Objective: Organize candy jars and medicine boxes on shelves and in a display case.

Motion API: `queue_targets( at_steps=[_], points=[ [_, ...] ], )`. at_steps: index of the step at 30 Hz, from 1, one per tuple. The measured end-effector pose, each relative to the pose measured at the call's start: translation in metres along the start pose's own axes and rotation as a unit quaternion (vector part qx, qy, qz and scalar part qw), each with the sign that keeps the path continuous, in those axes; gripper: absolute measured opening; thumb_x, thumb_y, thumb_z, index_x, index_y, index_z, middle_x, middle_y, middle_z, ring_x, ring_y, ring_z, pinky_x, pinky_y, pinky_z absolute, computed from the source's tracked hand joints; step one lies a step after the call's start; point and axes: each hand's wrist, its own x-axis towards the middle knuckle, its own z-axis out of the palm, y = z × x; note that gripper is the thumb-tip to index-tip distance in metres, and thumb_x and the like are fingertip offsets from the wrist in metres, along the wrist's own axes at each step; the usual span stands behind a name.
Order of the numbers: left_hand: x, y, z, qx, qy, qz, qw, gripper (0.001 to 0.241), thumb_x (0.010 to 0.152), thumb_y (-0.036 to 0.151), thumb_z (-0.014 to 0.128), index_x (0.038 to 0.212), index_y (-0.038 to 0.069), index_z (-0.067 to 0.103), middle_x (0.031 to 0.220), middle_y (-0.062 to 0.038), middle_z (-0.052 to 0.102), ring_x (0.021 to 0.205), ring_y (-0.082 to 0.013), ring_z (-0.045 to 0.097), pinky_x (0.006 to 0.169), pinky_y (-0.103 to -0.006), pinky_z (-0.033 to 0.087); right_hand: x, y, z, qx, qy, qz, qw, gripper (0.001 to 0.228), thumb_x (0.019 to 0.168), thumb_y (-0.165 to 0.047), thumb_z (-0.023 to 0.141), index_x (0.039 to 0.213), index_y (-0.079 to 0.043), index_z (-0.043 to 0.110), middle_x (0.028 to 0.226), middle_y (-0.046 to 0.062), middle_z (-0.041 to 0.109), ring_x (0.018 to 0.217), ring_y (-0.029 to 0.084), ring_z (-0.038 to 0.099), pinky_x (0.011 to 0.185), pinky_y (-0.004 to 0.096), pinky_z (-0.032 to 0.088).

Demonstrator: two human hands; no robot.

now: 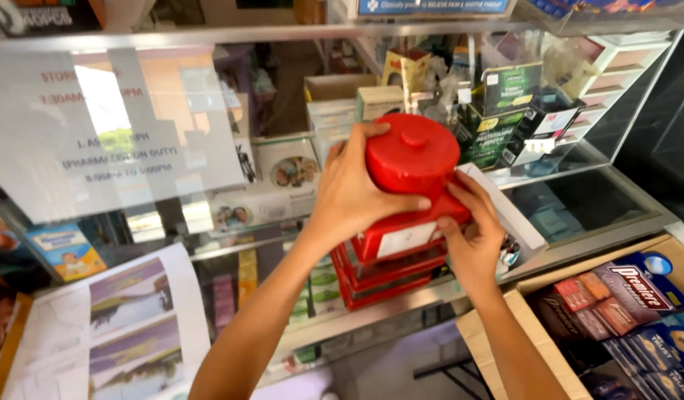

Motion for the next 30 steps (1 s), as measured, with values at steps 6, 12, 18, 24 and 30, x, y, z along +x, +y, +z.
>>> queue_targets(
  at_steps=[6, 12, 18, 24, 30],
  points=[
    [-0.002, -0.006, 0.004, -0.042, -0.003, -0.020, 0.999, 0.099, 0.056, 0.052, 0.097, 0.133, 0.010, 0.049, 0.125, -0.017, 0.073, 0.116, -0.0362, 0.073, 0.102, -0.0414, 0.056, -0.044, 0.036, -0.004, 0.160, -0.003, -0.048, 0.986, 0.066, 0.102, -0.010, 0.074, 0.154, 0.000, 0.035, 0.152, 0.014, 0.049, 0.141, 0.022, 0.052, 0.118, 0.037, 0.046],
    [-0.001, -0.013, 0.006, -0.049, -0.007, 0.021, 0.999, 0.099, 0.059, 0.047, 0.097, 0.136, 0.008, 0.048, 0.136, -0.017, 0.068, 0.125, -0.0354, 0.065, 0.108, -0.0406, 0.050, -0.107, 0.108, 0.007, 0.010, -0.007, 0.036, 0.999, 0.073, 0.100, -0.015, 0.071, 0.157, 0.004, 0.031, 0.151, 0.016, 0.049, 0.139, 0.022, 0.048, 0.117, 0.035, 0.038],
    [-0.083, -0.025, 0.037, -0.288, 0.133, 0.033, 0.948, 0.077, 0.109, 0.023, 0.068, 0.166, 0.005, 0.020, 0.171, -0.016, 0.029, 0.161, -0.0264, 0.031, 0.136, -0.0389, 0.025, -0.113, 0.115, 0.014, 0.112, 0.030, 0.071, 0.991, 0.072, 0.101, -0.023, 0.072, 0.156, 0.004, 0.034, 0.152, 0.015, 0.049, 0.136, 0.020, 0.050, 0.115, 0.033, 0.042],
    [-0.191, -0.040, 0.080, -0.078, 0.120, -0.058, 0.988, 0.097, 0.087, 0.019, 0.079, 0.161, -0.001, 0.020, 0.168, -0.022, 0.026, 0.156, -0.0348, 0.028, 0.126, -0.0429, 0.025, -0.123, 0.075, 0.025, 0.125, 0.055, 0.135, 0.981, 0.069, 0.096, -0.023, 0.073, 0.152, 0.004, 0.041, 0.137, 0.014, 0.061, 0.122, 0.019, 0.061, 0.104, 0.031, 0.051],
    [-0.198, -0.068, 0.063, -0.125, 0.122, -0.107, 0.979, 0.084, 0.094, 0.022, 0.071, 0.163, 0.002, 0.026, 0.163, -0.024, 0.040, 0.151, -0.0360, 0.041, 0.123, -0.0404, 0.032, -0.139, 0.057, 0.033, 0.141, 0.035, 0.109, 0.983, 0.076, 0.095, -0.012, 0.072, 0.157, 0.007, 0.032, 0.137, 0.013, 0.060, 0.122, 0.017, 0.060, 0.104, 0.030, 0.049]
  ],
)
